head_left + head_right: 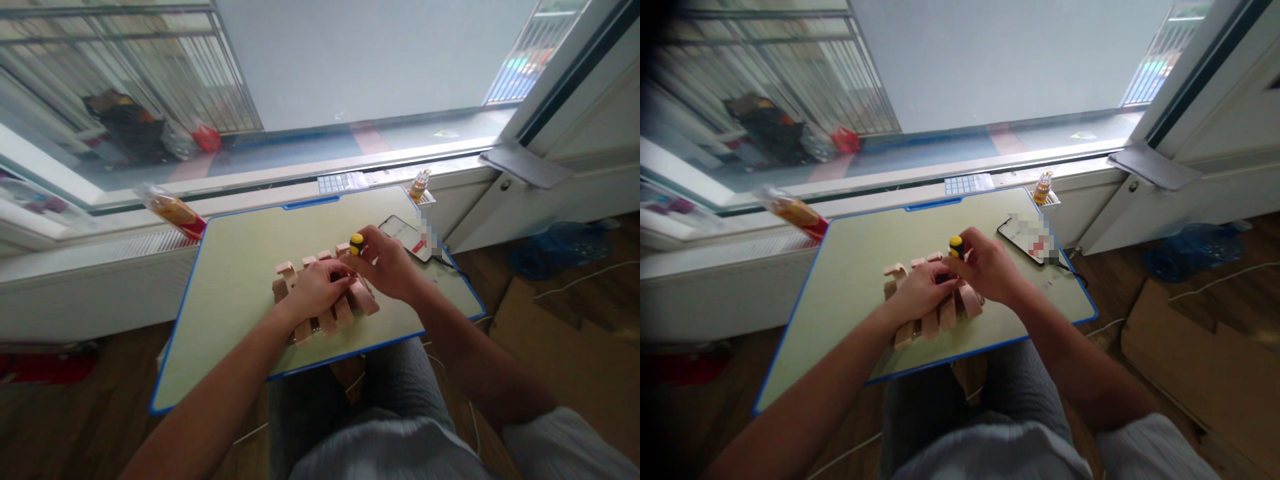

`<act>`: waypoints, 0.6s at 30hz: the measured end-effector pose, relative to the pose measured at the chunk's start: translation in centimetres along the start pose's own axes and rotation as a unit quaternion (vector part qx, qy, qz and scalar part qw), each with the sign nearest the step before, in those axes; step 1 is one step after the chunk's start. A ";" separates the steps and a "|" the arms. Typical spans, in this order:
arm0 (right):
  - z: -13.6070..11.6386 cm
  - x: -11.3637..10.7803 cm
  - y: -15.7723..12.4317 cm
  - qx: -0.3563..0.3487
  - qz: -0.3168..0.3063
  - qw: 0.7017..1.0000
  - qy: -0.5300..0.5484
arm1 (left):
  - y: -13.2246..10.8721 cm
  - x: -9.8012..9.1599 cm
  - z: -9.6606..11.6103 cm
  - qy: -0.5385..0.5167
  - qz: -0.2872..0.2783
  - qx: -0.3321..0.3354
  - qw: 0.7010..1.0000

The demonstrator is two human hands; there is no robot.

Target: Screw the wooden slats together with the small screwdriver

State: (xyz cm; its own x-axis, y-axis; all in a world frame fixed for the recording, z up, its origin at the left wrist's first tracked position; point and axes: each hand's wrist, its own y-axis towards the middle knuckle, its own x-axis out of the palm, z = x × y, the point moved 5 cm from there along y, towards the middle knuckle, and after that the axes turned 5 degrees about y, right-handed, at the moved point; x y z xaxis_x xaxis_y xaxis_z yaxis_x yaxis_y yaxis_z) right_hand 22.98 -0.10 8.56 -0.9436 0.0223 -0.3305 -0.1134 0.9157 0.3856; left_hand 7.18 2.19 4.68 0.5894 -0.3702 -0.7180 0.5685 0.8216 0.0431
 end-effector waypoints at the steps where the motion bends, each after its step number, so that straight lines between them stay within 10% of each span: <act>1: 0.1 0.1 -0.1 0.002 0.001 1.000 0.007 | 0.0 0.0 -0.1 -0.001 0.002 0.001 1.000; 18: 0.7 0.3 -0.2 0.049 -0.047 0.988 0.142 | -0.1 0.3 -0.8 -0.078 0.005 -0.003 0.997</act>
State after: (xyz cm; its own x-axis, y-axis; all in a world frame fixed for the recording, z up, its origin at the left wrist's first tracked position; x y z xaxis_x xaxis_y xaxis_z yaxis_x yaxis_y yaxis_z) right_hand 22.90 -0.02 7.73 -0.9809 -0.1661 -0.1008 -0.1880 0.9428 0.2755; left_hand 6.81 2.33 3.90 0.6776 -0.4241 -0.6009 0.5587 0.8281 0.0456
